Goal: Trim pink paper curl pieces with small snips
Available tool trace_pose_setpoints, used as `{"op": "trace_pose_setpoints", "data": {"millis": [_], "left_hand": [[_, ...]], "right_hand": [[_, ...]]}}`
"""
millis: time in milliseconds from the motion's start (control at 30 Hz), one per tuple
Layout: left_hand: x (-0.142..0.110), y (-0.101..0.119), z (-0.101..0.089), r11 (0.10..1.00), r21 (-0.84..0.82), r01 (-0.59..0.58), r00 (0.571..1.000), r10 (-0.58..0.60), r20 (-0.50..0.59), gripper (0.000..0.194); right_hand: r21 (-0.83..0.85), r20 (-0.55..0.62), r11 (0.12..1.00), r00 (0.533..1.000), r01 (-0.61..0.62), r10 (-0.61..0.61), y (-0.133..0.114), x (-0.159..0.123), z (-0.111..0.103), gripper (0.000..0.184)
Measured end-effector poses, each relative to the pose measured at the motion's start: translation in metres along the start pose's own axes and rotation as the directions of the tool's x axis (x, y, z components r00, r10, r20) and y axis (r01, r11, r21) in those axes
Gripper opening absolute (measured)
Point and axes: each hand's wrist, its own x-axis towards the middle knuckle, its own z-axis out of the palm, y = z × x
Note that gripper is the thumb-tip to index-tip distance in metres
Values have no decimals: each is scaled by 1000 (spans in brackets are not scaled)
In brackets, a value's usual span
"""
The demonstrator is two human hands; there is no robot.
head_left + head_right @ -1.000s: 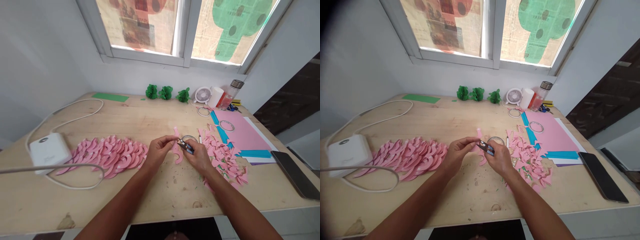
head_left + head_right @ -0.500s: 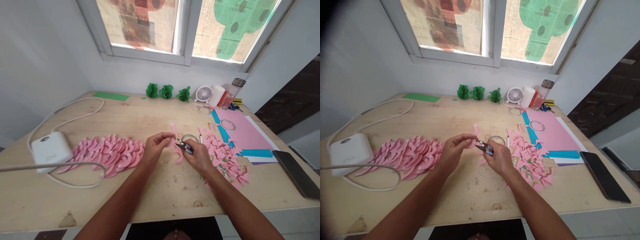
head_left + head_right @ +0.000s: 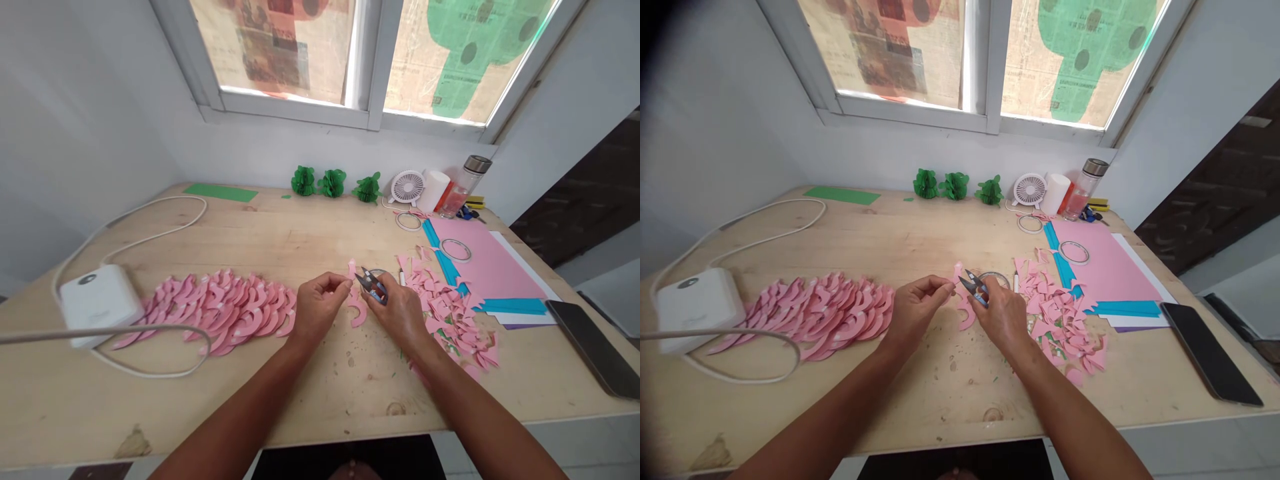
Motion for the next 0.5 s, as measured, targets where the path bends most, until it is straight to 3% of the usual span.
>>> {"op": "trace_pose_setpoints", "data": {"millis": [233, 500], "left_hand": [[-4, -6, 6, 996, -76, -37, 994, 44, 97, 13], [0, -12, 8, 989, -146, 33, 998, -24, 58, 16]], "right_hand": [[-93, -48, 995, 999, 20, -25, -3, -3, 2, 23], [-49, -45, 993, 993, 109, -111, -3, -4, 4, 22]]}}
